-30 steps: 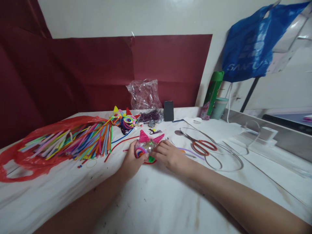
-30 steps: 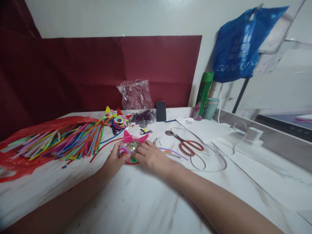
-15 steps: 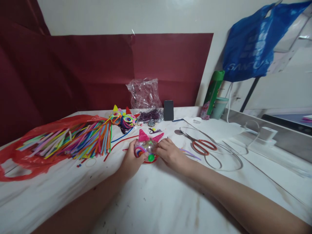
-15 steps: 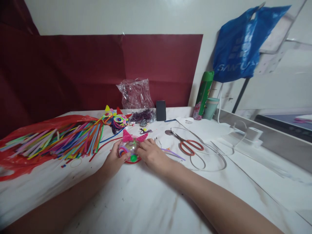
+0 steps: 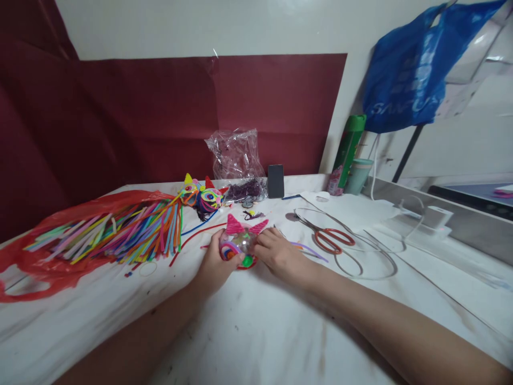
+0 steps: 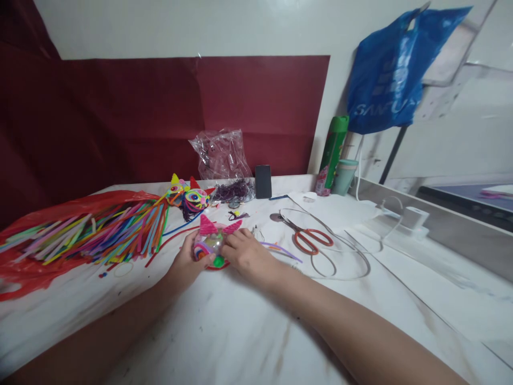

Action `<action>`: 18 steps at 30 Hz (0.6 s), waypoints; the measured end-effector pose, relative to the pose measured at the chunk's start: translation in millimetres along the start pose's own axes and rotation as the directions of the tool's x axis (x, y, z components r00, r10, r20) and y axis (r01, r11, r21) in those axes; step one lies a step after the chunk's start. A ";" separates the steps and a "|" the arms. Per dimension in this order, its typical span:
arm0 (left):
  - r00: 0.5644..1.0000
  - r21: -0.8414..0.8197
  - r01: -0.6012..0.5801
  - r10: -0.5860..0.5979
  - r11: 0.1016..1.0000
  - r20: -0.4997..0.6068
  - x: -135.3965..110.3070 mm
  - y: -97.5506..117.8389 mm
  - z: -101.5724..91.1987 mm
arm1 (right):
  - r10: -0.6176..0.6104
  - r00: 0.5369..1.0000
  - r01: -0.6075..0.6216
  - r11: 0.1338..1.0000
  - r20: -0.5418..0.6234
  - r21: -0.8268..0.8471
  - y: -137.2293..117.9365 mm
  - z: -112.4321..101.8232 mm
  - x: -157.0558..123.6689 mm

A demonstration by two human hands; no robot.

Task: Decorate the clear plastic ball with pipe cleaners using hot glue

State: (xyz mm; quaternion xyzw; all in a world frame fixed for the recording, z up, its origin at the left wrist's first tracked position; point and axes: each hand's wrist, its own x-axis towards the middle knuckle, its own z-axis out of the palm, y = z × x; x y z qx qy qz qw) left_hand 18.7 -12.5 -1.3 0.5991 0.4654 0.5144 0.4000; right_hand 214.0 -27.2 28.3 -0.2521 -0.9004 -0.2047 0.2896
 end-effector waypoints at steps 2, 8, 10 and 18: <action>1.000 -0.015 -0.006 0.006 1.000 0.020 0.9 -1.5 -1.1 | 0.010 0.999 -0.010 1.000 0.031 0.010 0.7 -1.0 -0.3; 1.000 -0.062 -0.009 0.009 0.998 -0.006 0.5 -1.9 -1.1 | -0.003 0.997 0.001 1.000 0.074 0.021 1.3 -1.2 -0.9; 1.000 -0.049 0.003 -0.005 0.999 -0.027 0.1 -0.2 -0.3 | -0.003 0.998 0.002 1.000 0.060 0.017 1.3 -0.5 -1.1; 0.996 0.055 0.031 -0.026 0.998 -0.086 -2.7 10.9 0.2 | 0.115 0.993 -0.116 0.990 0.020 0.082 2.4 2.3 -2.8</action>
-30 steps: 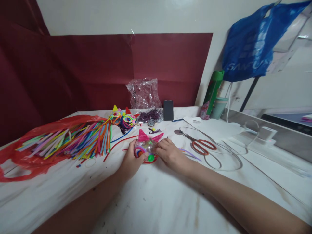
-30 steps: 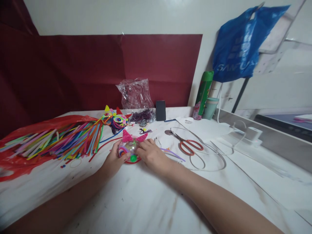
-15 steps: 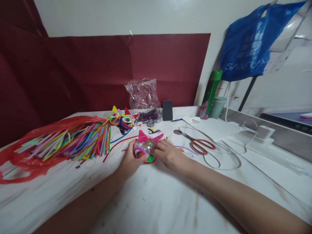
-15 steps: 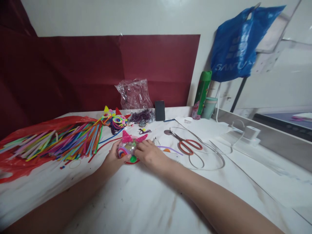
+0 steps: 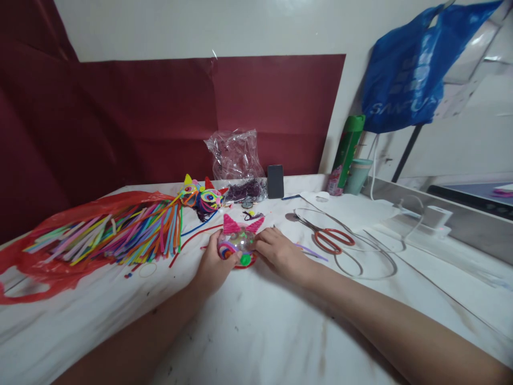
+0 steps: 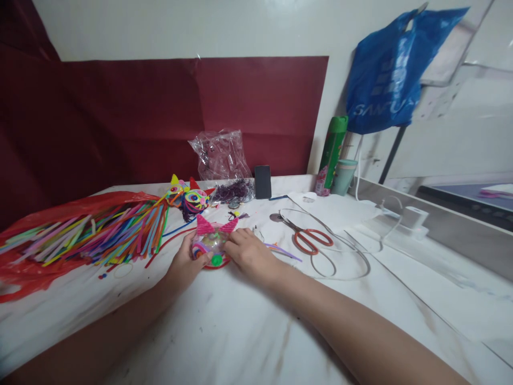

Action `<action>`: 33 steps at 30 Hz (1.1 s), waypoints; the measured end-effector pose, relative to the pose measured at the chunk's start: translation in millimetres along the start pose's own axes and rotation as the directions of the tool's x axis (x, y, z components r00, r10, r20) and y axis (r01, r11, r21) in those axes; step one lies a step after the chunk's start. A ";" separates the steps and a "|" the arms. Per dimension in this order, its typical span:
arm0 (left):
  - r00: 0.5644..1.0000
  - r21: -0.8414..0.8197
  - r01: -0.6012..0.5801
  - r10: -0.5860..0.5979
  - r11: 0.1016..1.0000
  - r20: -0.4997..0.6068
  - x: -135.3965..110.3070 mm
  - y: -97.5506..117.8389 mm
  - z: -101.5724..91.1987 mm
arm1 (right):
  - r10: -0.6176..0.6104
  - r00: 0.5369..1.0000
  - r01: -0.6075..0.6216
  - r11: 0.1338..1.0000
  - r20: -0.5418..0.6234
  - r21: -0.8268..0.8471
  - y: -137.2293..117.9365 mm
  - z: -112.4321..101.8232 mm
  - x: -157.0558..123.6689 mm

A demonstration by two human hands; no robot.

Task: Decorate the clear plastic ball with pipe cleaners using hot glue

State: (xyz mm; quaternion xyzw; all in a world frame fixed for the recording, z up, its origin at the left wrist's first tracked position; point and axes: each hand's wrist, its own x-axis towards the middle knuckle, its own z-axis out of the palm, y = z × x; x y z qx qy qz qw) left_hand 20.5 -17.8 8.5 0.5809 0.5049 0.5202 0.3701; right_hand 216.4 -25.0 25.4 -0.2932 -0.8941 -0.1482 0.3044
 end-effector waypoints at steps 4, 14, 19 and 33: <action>1.000 0.040 -0.011 0.010 0.999 0.011 0.7 -3.0 -1.0 | 0.010 1.000 -0.010 1.000 -0.022 0.016 -0.4 1.9 -0.8; 0.999 -0.072 0.022 -0.019 0.997 0.036 3.5 -10.2 1.1 | 0.038 0.998 -0.036 0.999 -0.044 0.041 0.8 6.3 -1.7; 0.998 -0.060 0.062 -0.061 0.996 0.015 2.4 -3.6 1.6 | 0.089 0.995 -0.082 0.985 -0.040 0.152 1.7 4.4 -0.7; 0.991 -0.051 0.132 -0.134 0.990 -0.027 -0.4 7.9 2.0 | 0.105 0.992 -0.090 0.977 -0.071 0.194 -3.0 10.4 0.6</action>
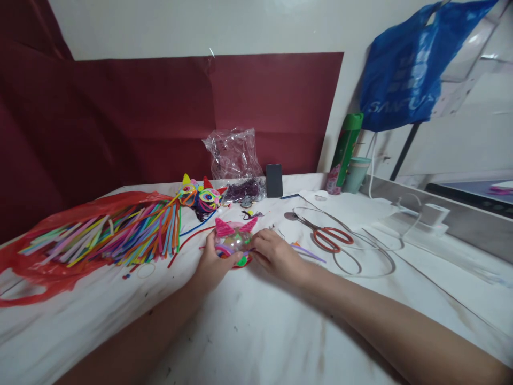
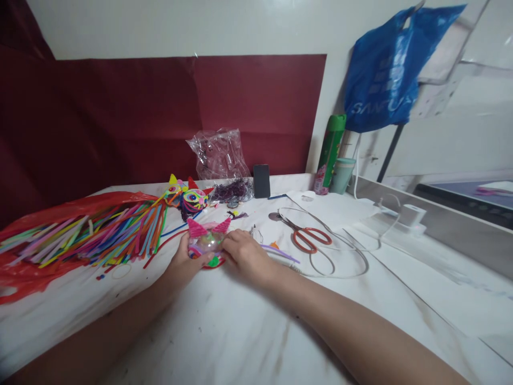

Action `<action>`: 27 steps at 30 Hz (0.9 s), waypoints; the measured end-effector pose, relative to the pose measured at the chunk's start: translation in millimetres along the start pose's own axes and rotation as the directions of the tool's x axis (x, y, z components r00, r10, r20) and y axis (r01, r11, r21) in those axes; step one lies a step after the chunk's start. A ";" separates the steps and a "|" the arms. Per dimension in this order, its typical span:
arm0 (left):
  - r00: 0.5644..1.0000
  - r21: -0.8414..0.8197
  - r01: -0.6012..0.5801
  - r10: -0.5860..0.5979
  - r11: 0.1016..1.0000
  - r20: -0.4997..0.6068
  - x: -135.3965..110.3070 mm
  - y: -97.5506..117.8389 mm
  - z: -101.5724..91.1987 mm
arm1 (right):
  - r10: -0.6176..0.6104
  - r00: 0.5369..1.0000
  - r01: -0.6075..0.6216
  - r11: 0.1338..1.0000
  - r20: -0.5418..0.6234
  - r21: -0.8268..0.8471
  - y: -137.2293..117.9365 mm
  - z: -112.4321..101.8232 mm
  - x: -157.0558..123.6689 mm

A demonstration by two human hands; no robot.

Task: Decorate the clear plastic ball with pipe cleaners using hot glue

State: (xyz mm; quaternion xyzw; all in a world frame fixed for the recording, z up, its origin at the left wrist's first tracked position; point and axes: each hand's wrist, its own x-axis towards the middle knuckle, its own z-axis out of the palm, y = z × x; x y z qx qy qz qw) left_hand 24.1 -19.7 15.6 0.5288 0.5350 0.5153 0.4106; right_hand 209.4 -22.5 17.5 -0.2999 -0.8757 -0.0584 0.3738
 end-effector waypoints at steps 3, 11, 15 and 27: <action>0.999 -0.076 0.005 -0.002 0.997 0.047 1.1 1.0 -3.7 | 0.068 0.990 -0.065 0.997 -0.120 0.034 -1.3 -7.4 2.8; 0.997 -0.108 0.021 -0.014 0.994 0.073 -1.3 0.2 -4.2 | 0.095 0.994 -0.099 0.992 -0.050 -0.078 -10.2 -14.8 5.6; 1.000 -0.035 0.014 -0.013 0.999 0.017 -2.4 -2.1 -0.8 | 0.273 0.961 -0.270 0.961 0.044 -0.051 -11.9 -6.9 2.7; 0.987 0.087 -0.141 0.146 0.986 -0.061 -4.2 -11.5 4.1 | 0.397 0.908 -0.384 0.917 0.137 -0.110 -18.0 -8.0 6.4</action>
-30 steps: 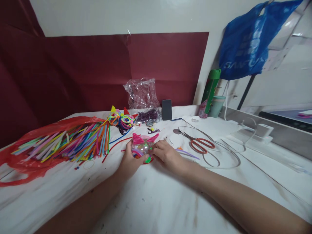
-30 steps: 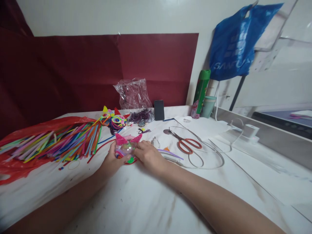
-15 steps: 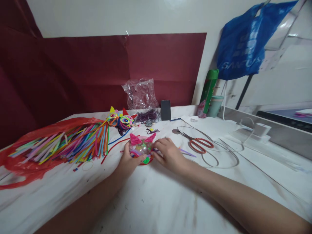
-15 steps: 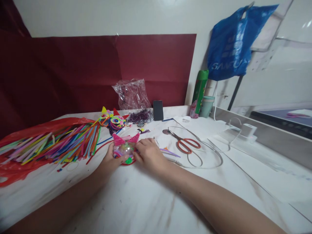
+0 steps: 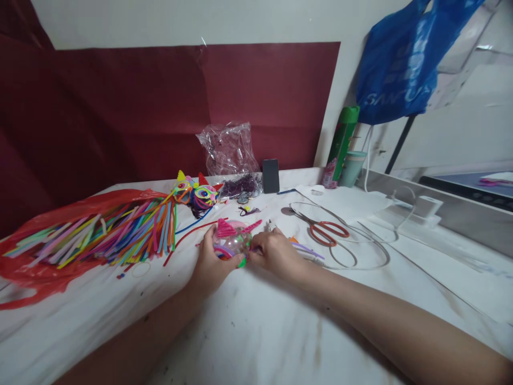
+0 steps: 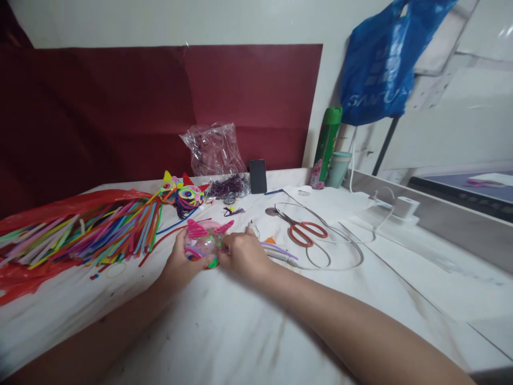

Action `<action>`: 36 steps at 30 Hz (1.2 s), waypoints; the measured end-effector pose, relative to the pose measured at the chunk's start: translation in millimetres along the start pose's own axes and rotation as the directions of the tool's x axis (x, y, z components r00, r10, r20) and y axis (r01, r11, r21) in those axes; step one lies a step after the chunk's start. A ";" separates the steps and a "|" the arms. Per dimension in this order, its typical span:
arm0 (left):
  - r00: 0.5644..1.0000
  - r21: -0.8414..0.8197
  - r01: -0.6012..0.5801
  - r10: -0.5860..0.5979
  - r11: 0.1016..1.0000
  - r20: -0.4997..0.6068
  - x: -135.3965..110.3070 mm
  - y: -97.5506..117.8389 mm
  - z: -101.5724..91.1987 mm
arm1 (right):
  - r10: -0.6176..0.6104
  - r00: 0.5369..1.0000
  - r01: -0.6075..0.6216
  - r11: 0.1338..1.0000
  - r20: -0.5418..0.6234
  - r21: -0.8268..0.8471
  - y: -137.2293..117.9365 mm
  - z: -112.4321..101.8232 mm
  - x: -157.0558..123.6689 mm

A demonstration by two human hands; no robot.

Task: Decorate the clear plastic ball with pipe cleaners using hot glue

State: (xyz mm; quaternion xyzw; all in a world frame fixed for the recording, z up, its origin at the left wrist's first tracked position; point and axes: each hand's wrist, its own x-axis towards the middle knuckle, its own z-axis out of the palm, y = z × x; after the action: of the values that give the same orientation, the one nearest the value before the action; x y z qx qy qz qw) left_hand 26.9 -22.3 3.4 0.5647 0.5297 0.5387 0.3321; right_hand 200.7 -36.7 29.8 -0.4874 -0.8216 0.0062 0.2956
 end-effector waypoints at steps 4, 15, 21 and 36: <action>1.000 -0.006 -0.024 0.024 1.000 -0.001 1.3 -5.8 0.8 | -0.067 0.998 0.065 0.990 -0.009 -0.123 -4.7 3.7 -1.2; 0.993 -0.056 0.114 -0.111 0.992 0.050 4.0 7.4 -3.1 | -0.203 0.977 0.197 0.976 -0.063 -0.088 8.6 -4.2 2.6; 0.977 -0.194 0.159 -0.126 0.968 0.171 4.2 13.5 -9.3 | -0.472 0.863 0.479 0.878 -0.180 -0.004 21.3 -12.7 5.6; 0.954 -0.212 0.184 -0.122 0.960 0.274 5.9 10.5 -18.2 | -0.465 0.860 0.471 0.882 -0.209 -0.025 22.5 10.2 2.9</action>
State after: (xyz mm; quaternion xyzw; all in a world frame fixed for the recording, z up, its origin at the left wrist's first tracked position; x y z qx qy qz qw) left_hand 11.1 -22.6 18.4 0.5436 0.4567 0.4919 0.5040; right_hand 212.6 -19.7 16.1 -0.2675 -0.8794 -0.1058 0.3792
